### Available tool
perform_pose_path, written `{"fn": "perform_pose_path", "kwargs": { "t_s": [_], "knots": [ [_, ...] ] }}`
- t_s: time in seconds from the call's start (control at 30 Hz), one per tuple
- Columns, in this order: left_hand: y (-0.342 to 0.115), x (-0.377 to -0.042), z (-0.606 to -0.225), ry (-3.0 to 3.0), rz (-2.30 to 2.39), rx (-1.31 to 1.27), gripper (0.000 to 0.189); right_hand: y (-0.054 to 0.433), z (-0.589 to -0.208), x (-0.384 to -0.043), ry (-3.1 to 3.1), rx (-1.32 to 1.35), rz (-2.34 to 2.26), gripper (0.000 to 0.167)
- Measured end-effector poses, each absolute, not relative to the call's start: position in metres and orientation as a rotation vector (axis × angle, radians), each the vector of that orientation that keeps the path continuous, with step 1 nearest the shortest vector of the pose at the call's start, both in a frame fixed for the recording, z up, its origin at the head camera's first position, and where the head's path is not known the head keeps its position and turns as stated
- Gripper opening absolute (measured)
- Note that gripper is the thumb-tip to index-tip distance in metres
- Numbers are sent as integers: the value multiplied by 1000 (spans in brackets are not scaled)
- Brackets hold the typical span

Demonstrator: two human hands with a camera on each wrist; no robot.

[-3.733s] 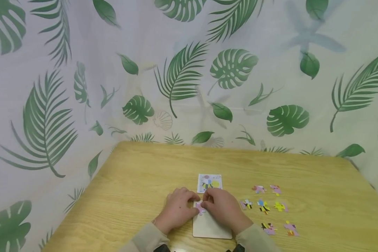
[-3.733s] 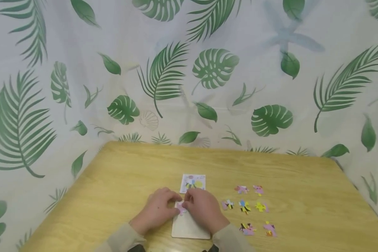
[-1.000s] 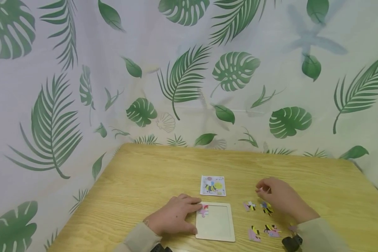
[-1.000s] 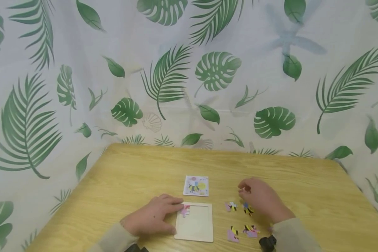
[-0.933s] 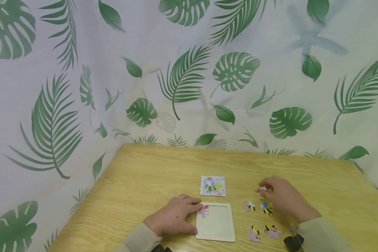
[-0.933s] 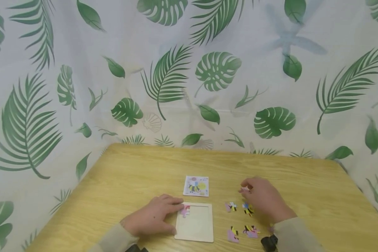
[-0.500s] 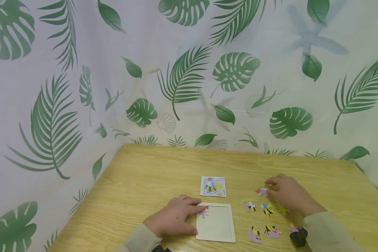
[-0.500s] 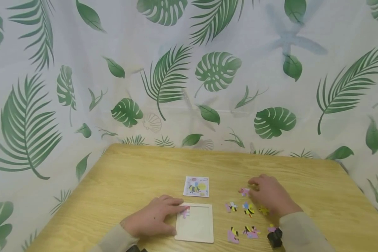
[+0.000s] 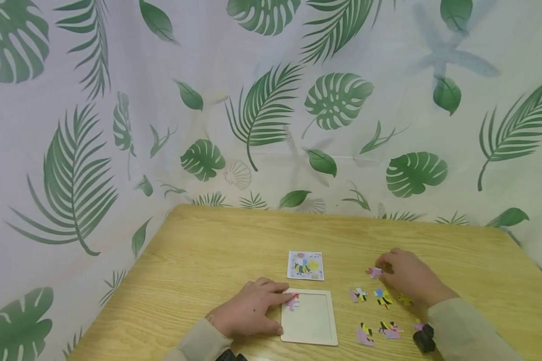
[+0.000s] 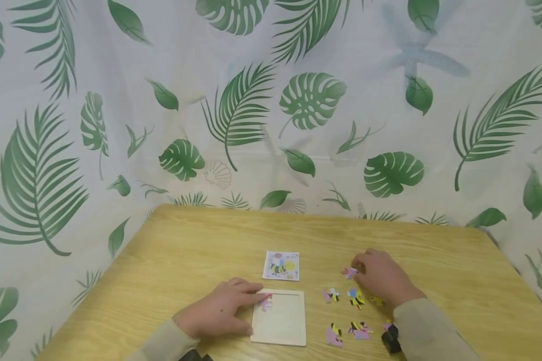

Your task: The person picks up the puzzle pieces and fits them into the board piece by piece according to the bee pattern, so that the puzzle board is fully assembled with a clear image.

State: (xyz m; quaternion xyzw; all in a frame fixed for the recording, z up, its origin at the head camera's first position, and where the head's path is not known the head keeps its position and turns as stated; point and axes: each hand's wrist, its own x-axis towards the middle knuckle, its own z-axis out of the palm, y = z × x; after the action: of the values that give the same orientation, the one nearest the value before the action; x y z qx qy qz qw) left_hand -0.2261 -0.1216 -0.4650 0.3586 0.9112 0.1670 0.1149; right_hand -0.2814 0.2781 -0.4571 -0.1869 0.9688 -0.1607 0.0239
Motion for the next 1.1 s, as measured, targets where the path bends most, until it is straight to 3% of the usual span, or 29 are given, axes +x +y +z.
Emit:
{"fn": "perform_pose_path", "kwargs": {
  "t_s": [0.57,1.1],
  "knots": [
    [-120,-226,-462,2678,502,1030,74,271,-457,-289,2977,-542,-499,10],
    [-121,-225,-466,2680,493,1012,73,275,-460,-286,2845,-414,-738,16]
  ]
}}
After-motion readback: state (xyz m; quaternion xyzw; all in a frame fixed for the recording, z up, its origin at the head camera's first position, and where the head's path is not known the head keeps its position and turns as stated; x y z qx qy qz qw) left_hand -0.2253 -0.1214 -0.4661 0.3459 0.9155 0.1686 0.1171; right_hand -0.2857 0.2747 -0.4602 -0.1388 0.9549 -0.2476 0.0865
